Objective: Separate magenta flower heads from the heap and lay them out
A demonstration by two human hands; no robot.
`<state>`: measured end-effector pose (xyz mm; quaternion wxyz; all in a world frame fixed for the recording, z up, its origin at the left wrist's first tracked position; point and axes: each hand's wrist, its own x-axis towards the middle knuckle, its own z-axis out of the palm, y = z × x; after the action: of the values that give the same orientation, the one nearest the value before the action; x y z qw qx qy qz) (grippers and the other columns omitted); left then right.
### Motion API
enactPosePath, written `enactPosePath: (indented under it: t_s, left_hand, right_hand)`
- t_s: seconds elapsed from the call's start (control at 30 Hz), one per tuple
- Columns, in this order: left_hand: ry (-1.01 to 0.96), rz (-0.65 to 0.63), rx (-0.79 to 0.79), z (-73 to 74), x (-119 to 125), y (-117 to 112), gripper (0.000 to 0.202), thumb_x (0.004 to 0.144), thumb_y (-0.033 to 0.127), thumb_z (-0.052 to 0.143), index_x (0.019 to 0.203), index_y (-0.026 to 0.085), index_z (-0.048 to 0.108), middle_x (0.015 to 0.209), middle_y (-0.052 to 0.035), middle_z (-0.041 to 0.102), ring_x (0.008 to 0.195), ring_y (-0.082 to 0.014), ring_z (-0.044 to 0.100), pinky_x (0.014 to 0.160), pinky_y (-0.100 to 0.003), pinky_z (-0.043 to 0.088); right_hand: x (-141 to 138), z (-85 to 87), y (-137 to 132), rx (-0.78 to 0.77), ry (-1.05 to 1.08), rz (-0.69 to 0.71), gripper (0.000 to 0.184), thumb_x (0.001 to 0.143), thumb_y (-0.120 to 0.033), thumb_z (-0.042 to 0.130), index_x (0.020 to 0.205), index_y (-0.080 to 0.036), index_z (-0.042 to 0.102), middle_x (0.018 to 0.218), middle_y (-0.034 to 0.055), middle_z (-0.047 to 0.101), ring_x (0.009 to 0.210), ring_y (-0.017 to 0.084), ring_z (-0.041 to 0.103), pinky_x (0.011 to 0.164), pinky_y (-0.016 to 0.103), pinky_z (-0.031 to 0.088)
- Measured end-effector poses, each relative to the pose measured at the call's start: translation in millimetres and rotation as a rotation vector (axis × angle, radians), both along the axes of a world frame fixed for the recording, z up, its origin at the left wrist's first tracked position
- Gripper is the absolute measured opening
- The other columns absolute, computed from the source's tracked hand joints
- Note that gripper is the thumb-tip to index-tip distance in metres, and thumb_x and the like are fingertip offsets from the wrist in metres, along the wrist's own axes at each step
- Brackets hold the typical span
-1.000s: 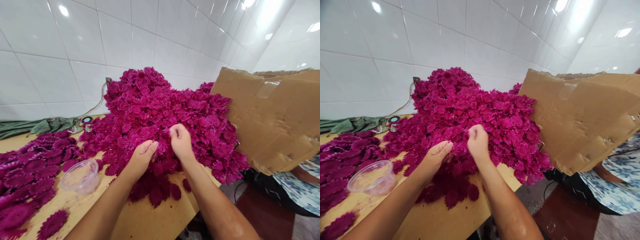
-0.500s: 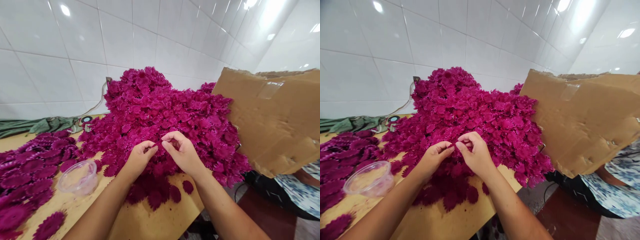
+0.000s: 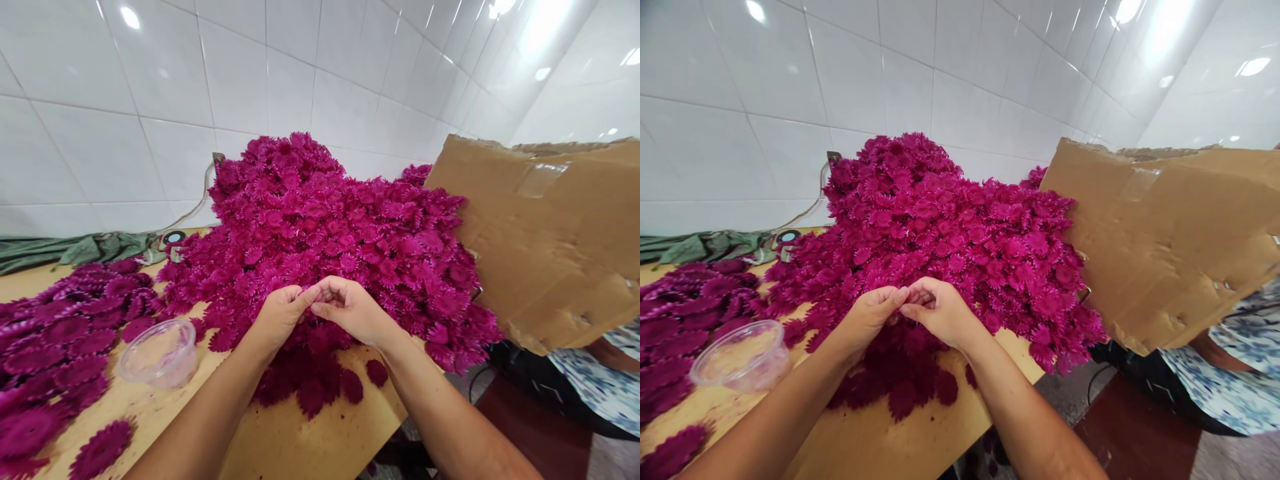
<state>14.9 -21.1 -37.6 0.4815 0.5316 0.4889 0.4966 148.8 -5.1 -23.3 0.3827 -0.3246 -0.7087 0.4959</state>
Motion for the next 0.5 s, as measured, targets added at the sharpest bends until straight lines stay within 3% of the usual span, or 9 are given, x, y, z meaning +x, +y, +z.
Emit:
enactPosePath:
  t_s: [0.1, 0.23, 0.33, 0.4, 0.5]
  left_hand:
    - [-0.013, -0.02, 0.014, 1.0, 1, -2, 0.057, 0.047, 0.072, 0.057, 0.046, 0.019, 0.035, 0.044, 0.0079, 0.029, 0.045, -0.0057, 0.023, 0.044, -0.022, 0.017]
    - [-0.035, 0.021, 0.052, 2.9, 3, -4, 0.055, 0.049, 0.067, 0.061, 0.046, 0.019, 0.033, 0.044, 0.0079, 0.03, 0.044, -0.0057, 0.023, 0.043, -0.022, 0.017]
    - [-0.059, 0.077, 0.071, 4.6, 0, -5, 0.051, 0.055, 0.063, 0.06, 0.048, 0.019, 0.034, 0.045, 0.0079, 0.029, 0.045, -0.006, 0.024, 0.045, -0.021, 0.02]
    - [-0.078, 0.094, 0.085, 5.3, -3, -5, 0.047, 0.059, 0.06, 0.059, 0.051, 0.019, 0.037, 0.047, 0.0074, 0.032, 0.046, -0.0068, 0.028, 0.046, -0.022, 0.024]
    - [-0.129, 0.064, 0.104, 5.2, -3, -5, 0.04, 0.063, 0.056, 0.057, 0.057, 0.018, 0.045, 0.051, 0.0059, 0.041, 0.051, -0.0084, 0.036, 0.051, -0.022, 0.03]
  right_hand:
    - [-4, -1.4, -1, -0.002, 0.03, -0.031, 0.013, 0.064, -0.027, 0.06, 0.066, -0.018, 0.051, 0.059, -0.0043, 0.05, 0.055, 0.009, 0.045, 0.056, 0.024, 0.039]
    - [-6, 0.5, 9, 0.129, 0.042, -0.197, 0.011, 0.066, -0.026, 0.055, 0.063, -0.019, 0.047, 0.054, -0.0049, 0.043, 0.052, 0.009, 0.04, 0.051, 0.024, 0.034]
    - [8, 1.7, 29, 0.263, 0.097, -0.562, 0.01, 0.066, -0.025, 0.052, 0.062, -0.02, 0.044, 0.056, -0.0038, 0.043, 0.055, 0.011, 0.041, 0.055, 0.025, 0.035]
    - [22, -0.7, 43, 0.264, 0.124, -0.785, 0.01, 0.067, -0.026, 0.049, 0.064, -0.021, 0.041, 0.055, -0.0041, 0.041, 0.053, 0.012, 0.04, 0.055, 0.027, 0.036]
    - [38, -8.1, 52, 0.286, 0.052, -0.725, 0.012, 0.066, -0.028, 0.051, 0.073, -0.02, 0.046, 0.065, -0.0009, 0.047, 0.059, 0.013, 0.045, 0.06, 0.029, 0.04]
